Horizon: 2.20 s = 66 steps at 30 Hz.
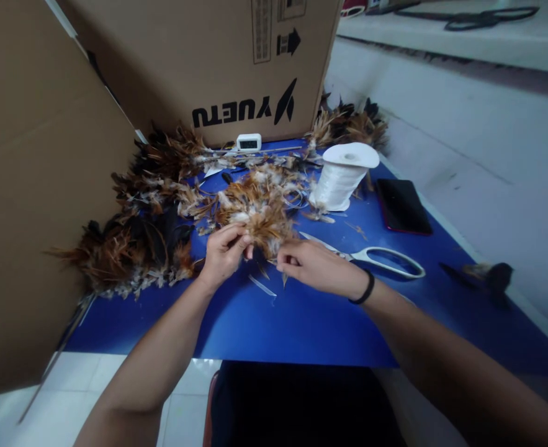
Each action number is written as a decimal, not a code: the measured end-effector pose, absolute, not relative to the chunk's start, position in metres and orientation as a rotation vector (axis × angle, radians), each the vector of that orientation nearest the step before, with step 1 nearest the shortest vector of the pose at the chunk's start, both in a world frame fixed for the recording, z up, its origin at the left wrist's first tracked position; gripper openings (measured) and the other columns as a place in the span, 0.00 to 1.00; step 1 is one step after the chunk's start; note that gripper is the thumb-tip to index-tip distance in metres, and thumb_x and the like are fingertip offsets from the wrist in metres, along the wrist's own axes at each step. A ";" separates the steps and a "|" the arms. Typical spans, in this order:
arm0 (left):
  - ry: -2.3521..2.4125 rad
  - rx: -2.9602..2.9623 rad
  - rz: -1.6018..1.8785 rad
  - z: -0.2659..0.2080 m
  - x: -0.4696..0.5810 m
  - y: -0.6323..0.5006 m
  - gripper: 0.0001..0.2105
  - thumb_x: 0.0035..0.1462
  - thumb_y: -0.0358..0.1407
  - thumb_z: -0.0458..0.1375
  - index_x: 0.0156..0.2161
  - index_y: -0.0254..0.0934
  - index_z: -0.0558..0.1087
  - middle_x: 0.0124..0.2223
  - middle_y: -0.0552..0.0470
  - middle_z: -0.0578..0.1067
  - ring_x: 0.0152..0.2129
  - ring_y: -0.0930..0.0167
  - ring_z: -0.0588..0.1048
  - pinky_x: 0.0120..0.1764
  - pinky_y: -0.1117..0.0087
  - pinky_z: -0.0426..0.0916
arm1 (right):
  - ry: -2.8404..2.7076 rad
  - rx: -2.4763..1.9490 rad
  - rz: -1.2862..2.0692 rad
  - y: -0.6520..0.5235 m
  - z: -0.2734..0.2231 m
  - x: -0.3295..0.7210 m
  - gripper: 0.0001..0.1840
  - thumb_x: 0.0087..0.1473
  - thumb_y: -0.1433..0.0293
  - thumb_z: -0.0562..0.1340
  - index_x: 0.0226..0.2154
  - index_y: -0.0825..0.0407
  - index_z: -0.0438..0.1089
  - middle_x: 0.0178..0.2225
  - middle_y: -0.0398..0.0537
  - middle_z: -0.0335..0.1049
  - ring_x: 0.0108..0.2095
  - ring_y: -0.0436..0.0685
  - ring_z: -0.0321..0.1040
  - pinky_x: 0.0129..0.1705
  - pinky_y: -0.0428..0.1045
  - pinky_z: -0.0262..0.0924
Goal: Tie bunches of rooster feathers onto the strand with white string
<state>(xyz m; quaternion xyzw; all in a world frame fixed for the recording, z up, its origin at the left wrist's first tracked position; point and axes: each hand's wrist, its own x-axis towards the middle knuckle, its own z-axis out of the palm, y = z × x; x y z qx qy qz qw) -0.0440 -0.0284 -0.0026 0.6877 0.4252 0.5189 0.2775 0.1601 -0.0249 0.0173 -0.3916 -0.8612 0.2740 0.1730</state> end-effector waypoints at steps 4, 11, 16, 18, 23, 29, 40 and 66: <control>1.059 2.080 1.270 0.003 -0.042 -0.030 0.13 0.58 0.39 0.53 0.26 0.37 0.72 0.20 0.52 0.71 0.21 0.72 0.70 0.32 0.69 0.65 | -2.220 -1.070 0.946 -0.015 0.030 0.178 0.06 0.53 0.71 0.57 0.31 0.52 0.70 0.22 0.40 0.70 0.22 0.49 0.65 0.25 0.44 0.57; 0.902 2.508 1.066 -0.006 -0.038 -0.034 0.09 0.58 0.28 0.49 0.35 0.36 0.72 0.28 0.50 0.73 0.26 0.73 0.71 0.31 0.73 0.65 | -2.212 -0.919 0.560 -0.018 0.042 0.193 0.06 0.53 0.74 0.58 0.33 0.51 0.71 0.29 0.42 0.73 0.28 0.49 0.67 0.31 0.45 0.59; 0.971 2.697 0.885 -0.009 -0.039 -0.038 0.13 0.58 0.25 0.45 0.38 0.36 0.71 0.33 0.48 0.73 0.30 0.74 0.72 0.32 0.75 0.66 | -2.380 -0.787 0.361 -0.030 0.037 0.193 0.09 0.58 0.73 0.54 0.36 0.50 0.70 0.32 0.46 0.71 0.33 0.52 0.67 0.35 0.47 0.59; 1.008 2.754 0.858 -0.008 -0.040 -0.039 0.13 0.58 0.25 0.45 0.38 0.36 0.72 0.33 0.49 0.73 0.29 0.74 0.72 0.32 0.76 0.66 | -2.426 -0.794 0.308 -0.033 0.036 0.192 0.10 0.59 0.71 0.53 0.35 0.51 0.69 0.31 0.48 0.70 0.33 0.53 0.66 0.36 0.48 0.59; 1.039 2.842 0.813 -0.005 -0.040 -0.041 0.13 0.59 0.26 0.45 0.38 0.36 0.71 0.32 0.50 0.73 0.28 0.74 0.72 0.31 0.75 0.66 | -2.545 -0.805 0.195 -0.036 0.036 0.190 0.13 0.62 0.68 0.51 0.31 0.51 0.68 0.28 0.47 0.67 0.30 0.53 0.62 0.33 0.49 0.55; 1.016 2.836 0.790 -0.006 -0.039 -0.041 0.12 0.59 0.26 0.45 0.38 0.35 0.71 0.33 0.49 0.74 0.28 0.74 0.72 0.31 0.74 0.64 | -2.629 -0.775 0.046 -0.036 0.038 0.187 0.13 0.61 0.70 0.51 0.30 0.53 0.68 0.27 0.47 0.66 0.29 0.53 0.58 0.30 0.49 0.51; 1.016 2.910 0.737 -0.007 -0.038 -0.043 0.11 0.61 0.26 0.45 0.38 0.34 0.70 0.33 0.49 0.73 0.27 0.74 0.70 0.29 0.73 0.63 | -2.636 -0.739 -0.140 -0.037 0.037 0.184 0.15 0.62 0.70 0.50 0.28 0.53 0.68 0.27 0.47 0.66 0.28 0.52 0.58 0.30 0.49 0.51; 1.032 2.931 0.759 -0.008 -0.036 -0.042 0.09 0.61 0.26 0.46 0.38 0.33 0.68 0.33 0.51 0.73 0.29 0.75 0.72 0.30 0.75 0.66 | -2.596 -0.694 -0.189 -0.036 0.036 0.185 0.13 0.61 0.73 0.52 0.28 0.54 0.67 0.26 0.45 0.64 0.28 0.52 0.55 0.28 0.49 0.49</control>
